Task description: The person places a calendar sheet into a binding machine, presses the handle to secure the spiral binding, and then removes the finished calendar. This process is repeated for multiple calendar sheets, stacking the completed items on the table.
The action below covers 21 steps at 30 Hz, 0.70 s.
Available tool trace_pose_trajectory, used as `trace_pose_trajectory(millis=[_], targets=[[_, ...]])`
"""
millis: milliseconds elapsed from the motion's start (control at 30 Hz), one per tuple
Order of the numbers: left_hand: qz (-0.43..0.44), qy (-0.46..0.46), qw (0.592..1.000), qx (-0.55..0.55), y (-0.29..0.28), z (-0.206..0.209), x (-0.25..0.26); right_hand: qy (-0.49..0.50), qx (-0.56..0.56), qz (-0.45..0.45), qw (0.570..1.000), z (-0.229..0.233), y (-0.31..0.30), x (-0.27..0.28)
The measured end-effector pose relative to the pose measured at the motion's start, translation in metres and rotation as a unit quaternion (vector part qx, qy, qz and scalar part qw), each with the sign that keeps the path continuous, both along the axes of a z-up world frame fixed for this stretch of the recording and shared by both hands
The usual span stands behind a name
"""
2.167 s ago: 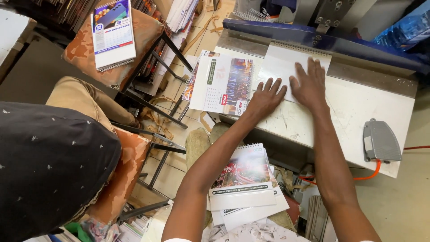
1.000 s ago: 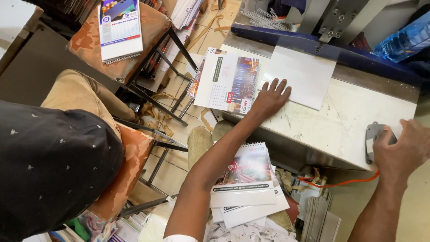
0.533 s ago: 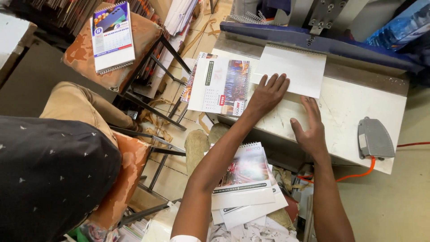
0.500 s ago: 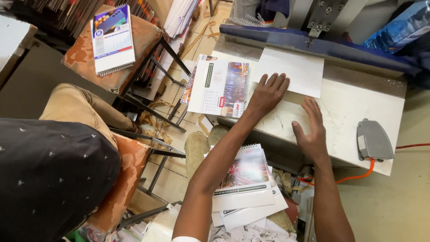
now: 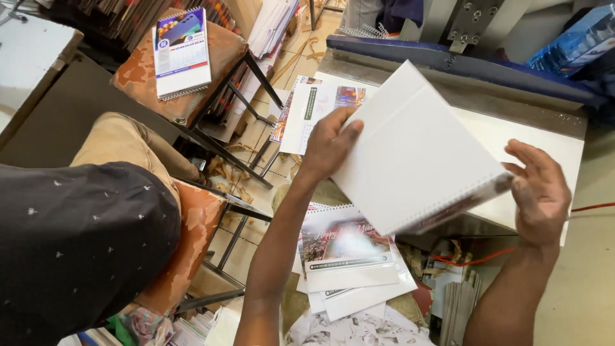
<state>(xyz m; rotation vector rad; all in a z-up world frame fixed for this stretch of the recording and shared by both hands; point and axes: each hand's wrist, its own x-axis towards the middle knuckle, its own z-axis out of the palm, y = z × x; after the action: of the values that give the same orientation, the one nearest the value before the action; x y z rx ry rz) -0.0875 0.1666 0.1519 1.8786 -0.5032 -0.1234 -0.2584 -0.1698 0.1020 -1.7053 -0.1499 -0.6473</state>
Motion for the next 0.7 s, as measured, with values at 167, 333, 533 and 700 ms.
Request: trace_pose_trajectory(millis=[167, 333, 533, 700], targets=[[-0.095, 0.229, 0.968, -0.037, 0.014, -0.059, -0.052, 0.117, 0.04, 0.108, 0.986, 0.024, 0.065, -0.009], [-0.167, 0.377, 0.908, -0.073, -0.001, -0.108, -0.135, 0.121, 0.119, 0.203, 0.964, -0.019, 0.087, -0.01], [-0.346, 0.589, 0.636, -0.359, 0.03, -0.133, -0.15, 0.046, 0.089, 0.168, 0.981, -0.177, 0.045, -0.009], [-0.064, 0.247, 0.887, -0.385, 0.093, -0.112, -0.134, 0.281, 0.046, 0.089, 0.954, -0.09, 0.086, -0.007]])
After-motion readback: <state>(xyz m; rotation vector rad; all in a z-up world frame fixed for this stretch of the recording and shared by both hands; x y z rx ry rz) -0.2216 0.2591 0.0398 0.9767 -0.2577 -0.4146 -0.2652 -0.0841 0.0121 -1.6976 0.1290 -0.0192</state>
